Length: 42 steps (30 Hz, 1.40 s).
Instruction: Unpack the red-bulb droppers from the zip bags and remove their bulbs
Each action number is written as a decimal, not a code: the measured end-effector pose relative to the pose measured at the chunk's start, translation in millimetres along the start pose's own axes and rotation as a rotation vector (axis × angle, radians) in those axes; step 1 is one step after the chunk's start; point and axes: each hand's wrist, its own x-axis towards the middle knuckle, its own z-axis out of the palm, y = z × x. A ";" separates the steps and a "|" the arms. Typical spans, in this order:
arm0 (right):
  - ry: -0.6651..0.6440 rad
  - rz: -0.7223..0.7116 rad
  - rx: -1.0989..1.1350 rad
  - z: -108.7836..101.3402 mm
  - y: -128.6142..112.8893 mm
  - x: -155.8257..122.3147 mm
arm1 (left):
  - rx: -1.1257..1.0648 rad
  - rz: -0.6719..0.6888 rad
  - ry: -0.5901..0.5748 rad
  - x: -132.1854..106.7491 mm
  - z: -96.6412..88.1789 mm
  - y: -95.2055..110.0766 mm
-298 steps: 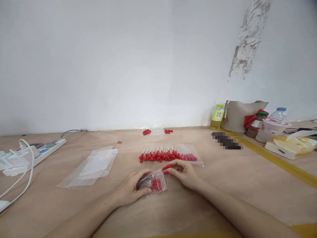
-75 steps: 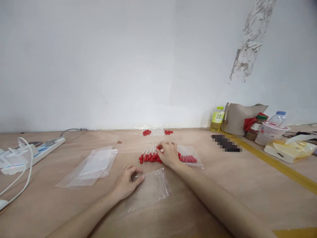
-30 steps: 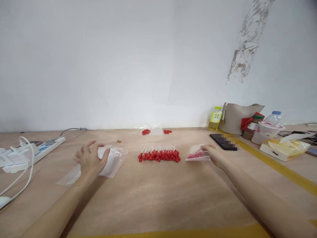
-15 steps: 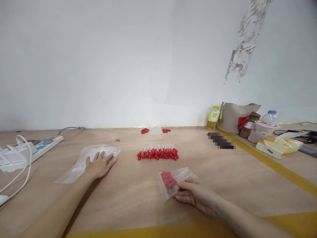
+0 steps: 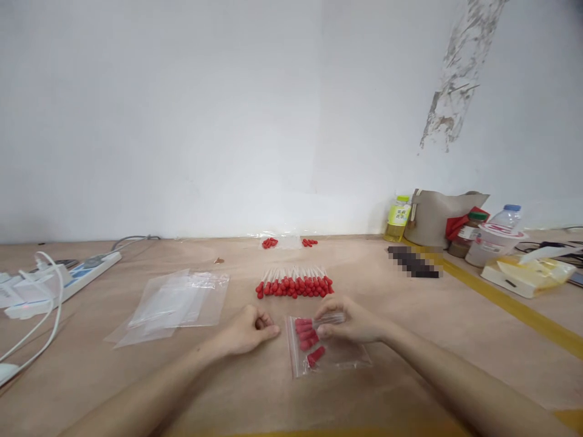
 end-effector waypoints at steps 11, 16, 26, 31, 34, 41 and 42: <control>0.018 -0.223 -0.281 37.0 22.7 10.6 | -0.198 -0.075 -0.228 8.2 24.7 13.1; 0.092 -0.324 -0.263 41.0 18.2 13.4 | -0.231 -0.060 -0.227 -1.3 22.3 11.1; 0.168 -0.639 -0.614 40.8 -7.5 33.3 | -0.353 0.133 -0.190 -0.8 28.1 9.7; 0.196 -0.723 -0.672 42.9 0.0 38.6 | -0.388 0.149 -0.244 6.4 27.0 6.7; 0.282 -0.784 -0.632 46.6 7.6 39.4 | -0.438 0.160 -0.234 9.1 26.9 4.2; 0.359 -0.821 -0.651 49.1 13.3 35.8 | -0.658 0.065 -0.249 8.5 25.1 2.1; 0.360 -0.827 -0.655 49.2 13.5 35.0 | -0.698 0.052 -0.254 8.5 25.6 2.0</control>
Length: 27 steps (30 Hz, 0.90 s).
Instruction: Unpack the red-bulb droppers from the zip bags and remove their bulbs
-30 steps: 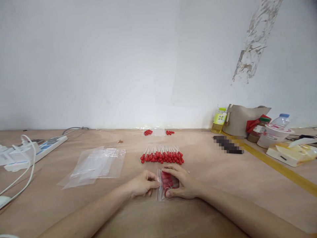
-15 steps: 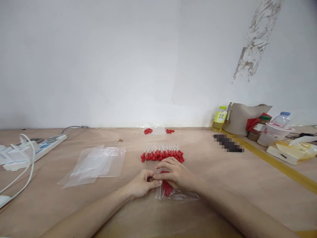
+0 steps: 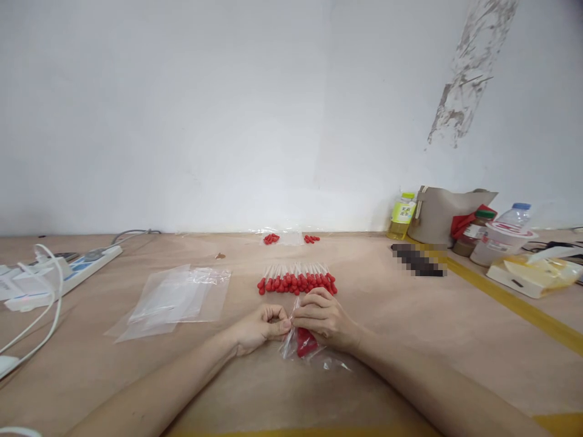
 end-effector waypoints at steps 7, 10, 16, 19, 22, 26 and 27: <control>-0.054 0.021 -0.016 3.8 -0.3 -3.7 | -0.144 -0.003 0.052 1.2 6.9 -3.7; -0.048 0.018 0.001 4.8 -0.4 -4.4 | -0.165 -0.007 0.055 0.9 7.8 -2.9; 0.046 0.044 0.046 -3.5 -0.4 -4.7 | -0.056 0.079 0.166 2.6 4.7 -3.4; 0.010 0.091 0.075 -8.6 2.4 -3.5 | 0.207 0.191 0.271 4.5 5.0 -9.2; -0.013 0.207 0.156 -14.1 5.6 -2.5 | 0.349 0.271 0.340 4.8 5.5 -14.1; -0.139 0.440 0.285 -29.4 4.9 -6.3 | 0.619 0.321 0.353 2.8 2.9 -16.2; -0.194 0.503 0.305 -34.5 3.4 -8.5 | 0.681 0.326 0.352 2.2 1.8 -16.3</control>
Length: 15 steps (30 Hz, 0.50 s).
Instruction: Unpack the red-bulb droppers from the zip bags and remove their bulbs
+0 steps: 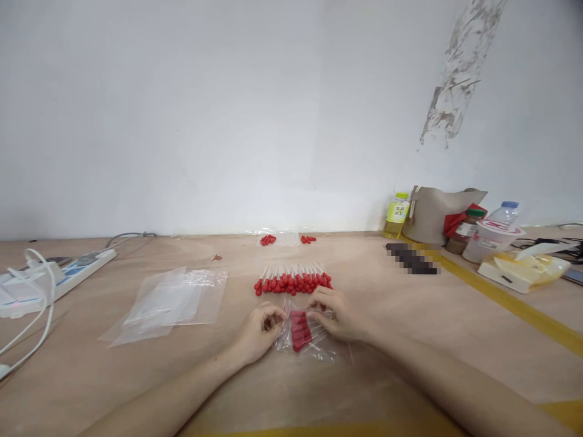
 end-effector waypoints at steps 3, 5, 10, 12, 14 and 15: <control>-0.123 0.133 -0.006 -9.8 -4.0 -13.5 | 0.129 0.064 0.014 -0.6 -2.7 -0.8; -0.131 0.168 -0.016 -12.4 -4.9 -21.2 | 0.195 0.121 0.034 -1.0 -4.3 0.5; -0.094 0.222 -0.039 -5.7 -1.0 -28.3 | 0.174 0.175 -0.107 -3.4 -8.7 10.5; -0.067 0.229 -0.065 -0.9 0.5 -28.4 | 0.124 0.169 -0.161 -4.4 -10.4 14.3; -0.036 0.228 -0.098 3.7 1.4 -28.7 | 0.089 0.147 -0.200 -4.6 -11.4 16.2; -0.021 0.229 -0.116 5.8 1.7 -29.0 | 0.082 0.137 -0.213 -4.4 -11.5 16.4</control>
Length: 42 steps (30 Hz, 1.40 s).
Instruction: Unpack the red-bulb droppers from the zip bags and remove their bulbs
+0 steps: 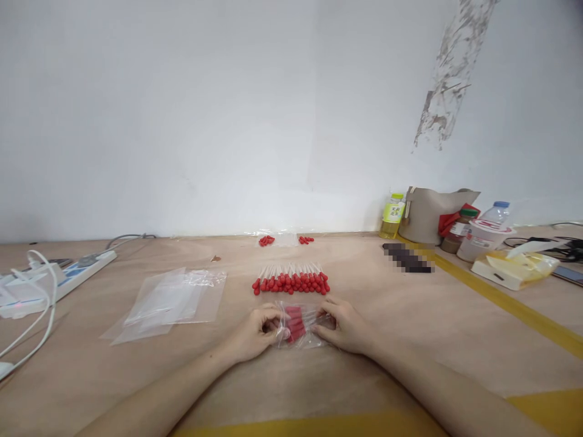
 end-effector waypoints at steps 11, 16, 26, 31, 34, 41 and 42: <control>-0.002 -0.026 0.032 3.2 5.4 0.3 | 0.278 0.136 0.043 -1.0 4.5 9.1; -0.019 0.032 0.103 -3.8 8.1 -0.5 | 0.500 0.258 0.080 -0.9 8.2 -1.4; -0.039 0.064 0.108 -4.6 7.2 1.4 | 0.628 0.248 0.006 1.0 4.8 2.1; -0.040 0.072 0.125 -4.7 5.9 1.8 | 0.628 0.186 0.017 4.4 8.4 -2.2; -0.049 0.079 0.125 -6.2 5.3 1.8 | 0.645 0.173 0.031 5.9 11.2 -7.1; -0.092 0.101 0.139 -11.1 8.3 1.3 | 0.625 0.018 -0.050 -0.7 -11.5 -8.3; -0.093 0.101 0.139 -11.1 9.0 1.5 | 0.627 -0.037 -0.076 -3.1 -20.9 -7.9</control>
